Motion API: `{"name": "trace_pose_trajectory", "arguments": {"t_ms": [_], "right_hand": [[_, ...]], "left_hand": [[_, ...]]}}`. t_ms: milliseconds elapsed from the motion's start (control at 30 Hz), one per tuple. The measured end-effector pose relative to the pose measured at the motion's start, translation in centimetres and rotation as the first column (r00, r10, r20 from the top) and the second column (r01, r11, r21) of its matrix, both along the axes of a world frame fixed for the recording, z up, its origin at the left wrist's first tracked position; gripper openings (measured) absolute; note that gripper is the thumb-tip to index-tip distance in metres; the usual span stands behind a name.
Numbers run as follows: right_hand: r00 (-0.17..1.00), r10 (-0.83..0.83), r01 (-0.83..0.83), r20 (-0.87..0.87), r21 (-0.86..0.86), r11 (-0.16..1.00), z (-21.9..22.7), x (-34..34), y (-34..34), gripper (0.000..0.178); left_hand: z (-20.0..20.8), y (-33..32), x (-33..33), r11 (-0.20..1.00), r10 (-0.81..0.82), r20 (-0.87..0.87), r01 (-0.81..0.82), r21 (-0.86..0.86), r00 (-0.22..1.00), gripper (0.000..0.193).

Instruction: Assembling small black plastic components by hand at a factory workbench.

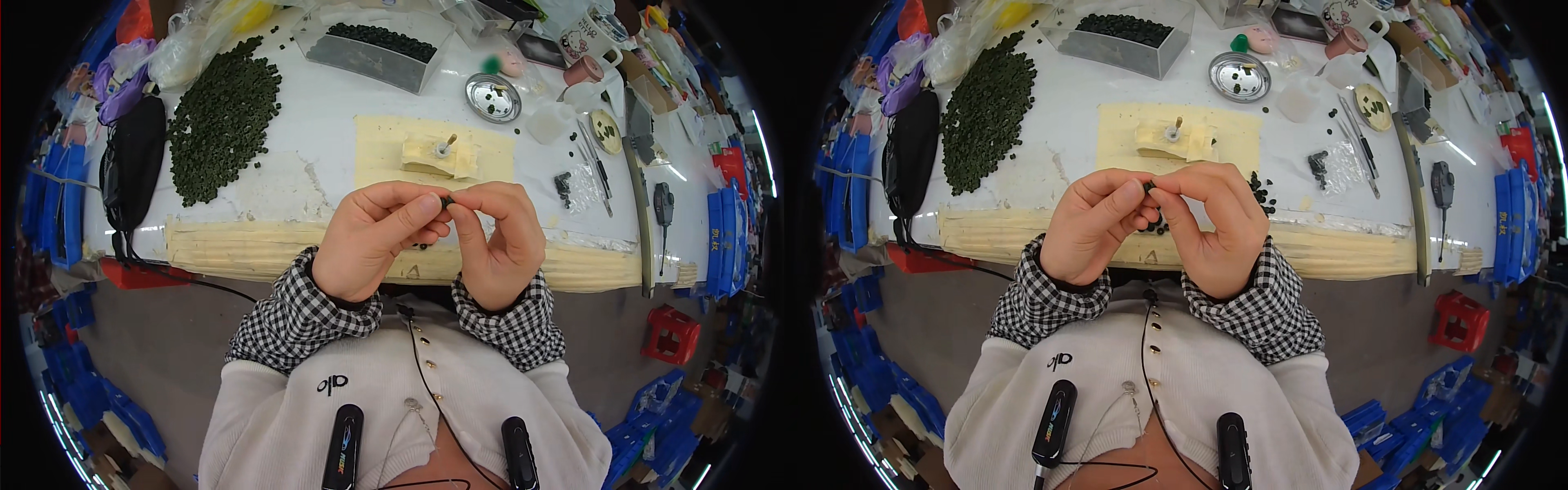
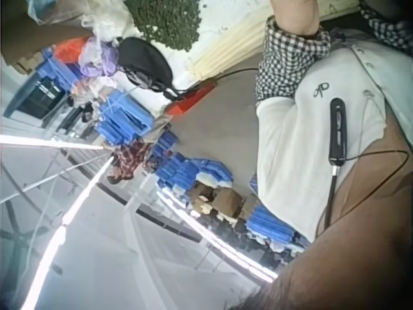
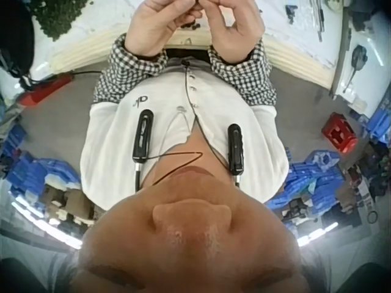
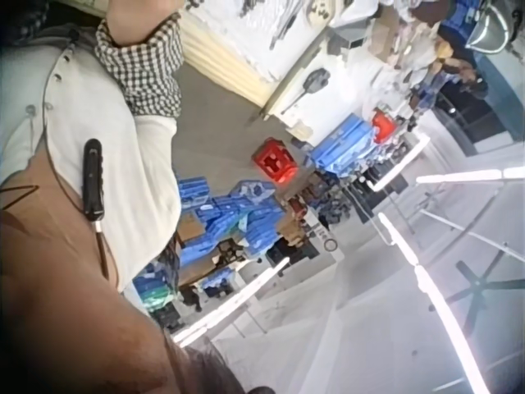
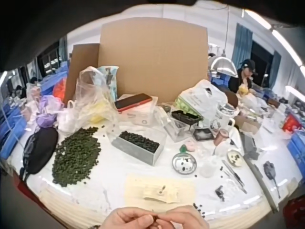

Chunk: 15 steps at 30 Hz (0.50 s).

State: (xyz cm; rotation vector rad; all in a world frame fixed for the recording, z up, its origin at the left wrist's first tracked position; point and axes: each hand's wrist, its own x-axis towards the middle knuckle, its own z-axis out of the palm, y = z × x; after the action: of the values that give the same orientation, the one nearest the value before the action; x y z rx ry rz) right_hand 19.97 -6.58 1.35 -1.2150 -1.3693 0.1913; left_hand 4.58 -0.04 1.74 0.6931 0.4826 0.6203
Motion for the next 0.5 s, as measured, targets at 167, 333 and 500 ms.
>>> {"name": "trace_pose_trajectory", "arguments": {"t_ms": [167,333,500], "right_hand": [[1.000,-0.016,0.016,-0.025,0.015,1.000,-0.21,-0.31,-0.08,0.019],[1.000,-0.014,0.014,-0.012,0.006,1.000,-0.29,-0.23,-0.10,0.022],[0.994,-0.094,0.090,0.061,0.053,0.994,-0.52,-0.39,-0.04,0.024]], "left_hand": [[0.14,0.06,0.04,1.000,0.012,-0.009,-0.012,-0.011,1.000,0.021],[0.31,0.06,0.16,0.999,0.031,-0.054,-0.030,0.025,0.998,0.020],[0.20,-0.23,0.27,0.995,0.066,-0.084,-0.060,0.078,0.994,0.019]]}}
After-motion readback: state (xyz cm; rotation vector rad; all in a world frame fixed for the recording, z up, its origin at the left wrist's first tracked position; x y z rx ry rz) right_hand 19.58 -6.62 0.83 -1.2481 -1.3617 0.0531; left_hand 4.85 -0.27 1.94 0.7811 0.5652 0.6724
